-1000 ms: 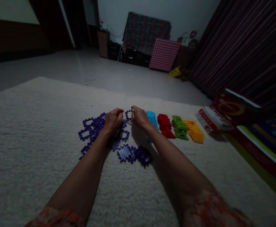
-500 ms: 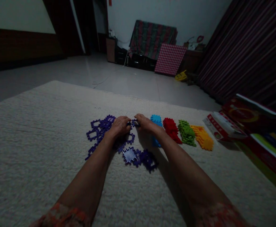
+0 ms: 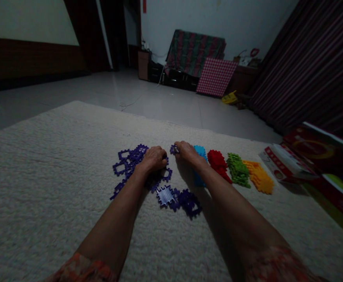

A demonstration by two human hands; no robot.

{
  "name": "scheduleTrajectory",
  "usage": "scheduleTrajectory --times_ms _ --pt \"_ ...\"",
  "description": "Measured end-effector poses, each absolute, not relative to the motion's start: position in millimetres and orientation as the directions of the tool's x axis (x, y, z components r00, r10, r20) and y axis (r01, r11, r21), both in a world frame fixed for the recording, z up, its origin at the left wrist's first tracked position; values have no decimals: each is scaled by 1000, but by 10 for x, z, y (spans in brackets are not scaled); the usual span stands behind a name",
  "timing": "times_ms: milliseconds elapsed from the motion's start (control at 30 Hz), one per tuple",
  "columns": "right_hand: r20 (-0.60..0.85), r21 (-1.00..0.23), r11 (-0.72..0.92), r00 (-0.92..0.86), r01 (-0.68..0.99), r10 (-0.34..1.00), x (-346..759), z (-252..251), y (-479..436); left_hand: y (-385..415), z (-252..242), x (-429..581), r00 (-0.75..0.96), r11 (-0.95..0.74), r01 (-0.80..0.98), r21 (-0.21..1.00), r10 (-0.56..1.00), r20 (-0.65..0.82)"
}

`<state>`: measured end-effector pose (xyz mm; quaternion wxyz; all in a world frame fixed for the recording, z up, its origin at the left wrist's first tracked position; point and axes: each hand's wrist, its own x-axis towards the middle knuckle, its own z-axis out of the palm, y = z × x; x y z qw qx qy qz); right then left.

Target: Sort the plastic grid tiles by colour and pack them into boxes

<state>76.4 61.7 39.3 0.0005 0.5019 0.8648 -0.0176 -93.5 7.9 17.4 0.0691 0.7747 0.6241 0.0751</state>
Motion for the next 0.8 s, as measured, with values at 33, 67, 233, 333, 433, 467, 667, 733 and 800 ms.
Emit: scheduleTrajectory --times_ms 33,67,233,333,433,467,667,733,800 --pt "-20 -18 478 -478 878 878 753 394 626 78 179 -934 209 -210 957 198 978 29" --pt "-23 -7 463 -463 886 886 741 396 629 76 183 -933 208 -210 958 194 978 30" --pt "-44 35 431 -430 902 902 705 412 593 74 196 -921 205 -207 960 187 978 28" --pt "-63 44 432 -429 901 901 701 411 577 71 207 -917 202 -201 963 179 979 15" --pt "-71 47 426 -423 903 903 699 402 576 58 225 -917 204 -203 963 176 979 13" --pt "-72 47 422 -418 905 906 698 403 571 52 234 -918 203 -202 963 179 979 14" --pt "-35 10 427 -427 904 904 744 521 286 32 277 -943 185 -179 964 196 983 -13" --pt "-53 -89 492 -498 866 866 783 579 88 37 267 -956 173 -168 964 206 985 -7" --pt "-107 -205 558 -585 804 804 815 611 -106 46 245 -965 153 -152 963 220 988 12"
